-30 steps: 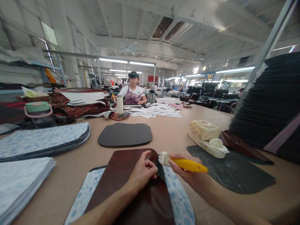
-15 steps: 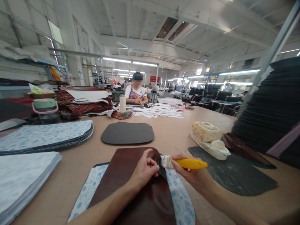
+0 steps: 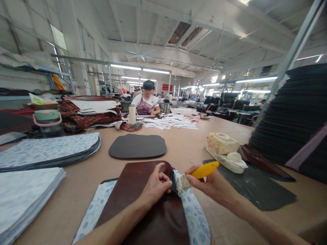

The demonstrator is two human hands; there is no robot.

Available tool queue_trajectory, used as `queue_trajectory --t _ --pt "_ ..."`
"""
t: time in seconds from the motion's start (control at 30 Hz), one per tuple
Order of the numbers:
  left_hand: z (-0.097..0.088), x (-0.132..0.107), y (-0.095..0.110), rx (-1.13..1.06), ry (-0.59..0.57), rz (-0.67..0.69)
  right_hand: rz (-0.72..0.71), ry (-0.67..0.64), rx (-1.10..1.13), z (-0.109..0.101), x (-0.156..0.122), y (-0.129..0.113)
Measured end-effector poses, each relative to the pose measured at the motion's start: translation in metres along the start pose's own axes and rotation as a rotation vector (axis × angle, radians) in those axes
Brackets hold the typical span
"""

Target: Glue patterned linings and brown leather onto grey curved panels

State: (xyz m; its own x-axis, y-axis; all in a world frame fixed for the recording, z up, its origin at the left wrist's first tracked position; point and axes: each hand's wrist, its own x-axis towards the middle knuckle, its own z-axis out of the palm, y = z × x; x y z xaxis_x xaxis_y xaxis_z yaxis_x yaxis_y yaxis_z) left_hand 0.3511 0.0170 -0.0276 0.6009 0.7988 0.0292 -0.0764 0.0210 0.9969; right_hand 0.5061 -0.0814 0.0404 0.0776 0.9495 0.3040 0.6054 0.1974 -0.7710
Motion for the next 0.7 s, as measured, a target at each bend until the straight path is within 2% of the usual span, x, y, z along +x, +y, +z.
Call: queue_trajectory --t 0.17,0.43,0.57,0.7 --pt "0.001 0.0 0.0 -0.018 -0.004 -0.007 -0.011 0.037 -0.025 -0.003 0.016 0.01" --pt "0.0 0.002 -0.001 -0.026 -0.006 -0.014 -0.011 0.08 -0.054 0.006 0.042 0.029" --pt "0.0 0.002 0.0 -0.012 -0.006 -0.012 0.002 0.127 -0.037 0.006 0.038 0.027" --pt "0.0 0.002 0.0 0.009 0.001 -0.012 0.036 0.153 -0.033 0.007 0.019 0.022"
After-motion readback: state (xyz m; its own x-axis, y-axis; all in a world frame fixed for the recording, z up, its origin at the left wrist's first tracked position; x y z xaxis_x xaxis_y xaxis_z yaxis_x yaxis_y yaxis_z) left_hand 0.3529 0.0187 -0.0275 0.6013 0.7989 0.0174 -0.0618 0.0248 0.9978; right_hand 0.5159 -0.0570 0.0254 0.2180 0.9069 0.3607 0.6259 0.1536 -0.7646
